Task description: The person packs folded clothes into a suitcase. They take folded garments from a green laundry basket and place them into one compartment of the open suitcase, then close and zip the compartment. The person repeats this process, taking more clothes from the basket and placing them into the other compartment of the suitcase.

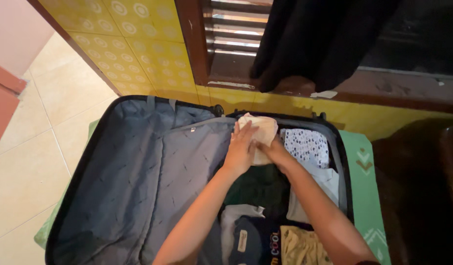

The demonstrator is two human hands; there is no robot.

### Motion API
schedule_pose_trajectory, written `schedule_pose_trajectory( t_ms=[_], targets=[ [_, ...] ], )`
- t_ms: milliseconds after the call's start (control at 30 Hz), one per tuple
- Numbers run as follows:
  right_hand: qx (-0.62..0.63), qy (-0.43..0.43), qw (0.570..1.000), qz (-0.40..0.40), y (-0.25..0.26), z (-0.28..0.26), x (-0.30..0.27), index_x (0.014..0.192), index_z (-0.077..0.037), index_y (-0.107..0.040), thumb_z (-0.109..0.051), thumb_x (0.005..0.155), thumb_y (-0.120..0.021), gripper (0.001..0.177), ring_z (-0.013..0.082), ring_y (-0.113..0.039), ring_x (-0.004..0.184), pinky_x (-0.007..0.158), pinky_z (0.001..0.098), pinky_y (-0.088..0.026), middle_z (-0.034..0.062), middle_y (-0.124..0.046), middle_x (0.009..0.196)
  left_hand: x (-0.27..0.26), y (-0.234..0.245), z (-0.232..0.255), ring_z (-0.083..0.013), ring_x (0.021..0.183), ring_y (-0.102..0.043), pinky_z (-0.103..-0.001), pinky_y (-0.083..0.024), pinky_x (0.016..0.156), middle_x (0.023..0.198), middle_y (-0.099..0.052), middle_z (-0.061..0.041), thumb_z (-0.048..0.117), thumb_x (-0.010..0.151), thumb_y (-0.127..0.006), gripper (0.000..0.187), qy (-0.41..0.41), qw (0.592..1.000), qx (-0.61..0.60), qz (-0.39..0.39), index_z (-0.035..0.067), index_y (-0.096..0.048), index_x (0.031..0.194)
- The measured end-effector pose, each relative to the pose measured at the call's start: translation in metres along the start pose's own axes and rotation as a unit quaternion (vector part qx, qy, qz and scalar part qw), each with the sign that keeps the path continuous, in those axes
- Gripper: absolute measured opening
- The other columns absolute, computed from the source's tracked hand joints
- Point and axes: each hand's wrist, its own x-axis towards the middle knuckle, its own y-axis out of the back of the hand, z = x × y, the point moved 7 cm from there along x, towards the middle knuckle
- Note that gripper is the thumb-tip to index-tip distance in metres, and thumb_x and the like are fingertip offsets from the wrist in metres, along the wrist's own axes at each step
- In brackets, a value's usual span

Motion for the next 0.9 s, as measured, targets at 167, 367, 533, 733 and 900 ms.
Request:
schedule_pose_trajectory(
  t_ms=[167,367,533,733,900],
  targets=[
    [-0.392,0.311,0.859,0.111,-0.016,-0.064,-0.037,0.152,0.008,-0.031,-0.005,0.079,-0.062,0.080,0.0540,-0.029,0.146,0.121,0.0581,-0.024,0.0317,-0.029,0.157,-0.001,-0.022,-0.007,-0.0507,0.148,-0.029,-0.056,-0.029,0.118,0.158,-0.039,-0.016,0.020,0.095,-0.059,0.050,-0.011,0.985,0.172,-0.027,0.008,-0.051,0.142],
    [-0.406,0.260,0.876,-0.019,-0.037,-0.027,-0.039,0.150,0.008,-0.037,-0.013,0.093,-0.056,0.063,0.0584,-0.023,0.146,0.121,0.0575,-0.025,0.0324,-0.026,0.161,-0.022,-0.043,-0.039,-0.0497,0.136,-0.041,-0.054,-0.036,0.115,0.154,-0.043,-0.020,0.020,0.097,-0.057,0.054,0.010,0.988,0.144,-0.048,0.004,-0.047,0.147],
    [-0.394,0.177,0.900,-0.052,-0.030,-0.011,-0.005,0.154,-0.003,-0.035,-0.022,0.099,-0.051,0.060,0.0526,-0.025,0.148,0.119,0.0539,-0.029,0.0252,-0.025,0.164,0.005,-0.049,-0.058,-0.0511,0.129,-0.047,-0.052,-0.042,0.109,0.157,-0.040,-0.017,0.019,0.094,-0.057,0.060,0.097,0.988,0.101,-0.070,0.006,-0.044,0.150],
    [-0.392,0.187,0.901,-0.007,-0.027,-0.004,-0.004,0.157,-0.011,-0.033,-0.024,0.098,-0.052,0.064,0.0521,-0.024,0.149,0.118,0.0542,-0.028,0.0202,-0.025,0.166,0.005,-0.037,-0.043,-0.0488,0.128,-0.051,-0.051,-0.045,0.105,0.169,-0.027,-0.016,0.018,0.092,-0.056,0.062,0.064,0.996,0.062,-0.023,0.008,-0.044,0.151],
    [-0.356,0.250,0.900,-0.021,-0.008,-0.019,-0.011,0.150,-0.010,-0.045,-0.012,0.091,-0.056,0.060,0.0547,-0.026,0.146,0.119,0.0566,-0.024,0.0245,-0.037,0.159,0.003,-0.039,-0.036,-0.0497,0.141,-0.035,-0.053,-0.038,0.113,0.168,-0.027,-0.013,0.027,0.098,-0.056,0.060,0.017,0.979,0.200,-0.021,0.008,-0.043,0.154]
  ],
)
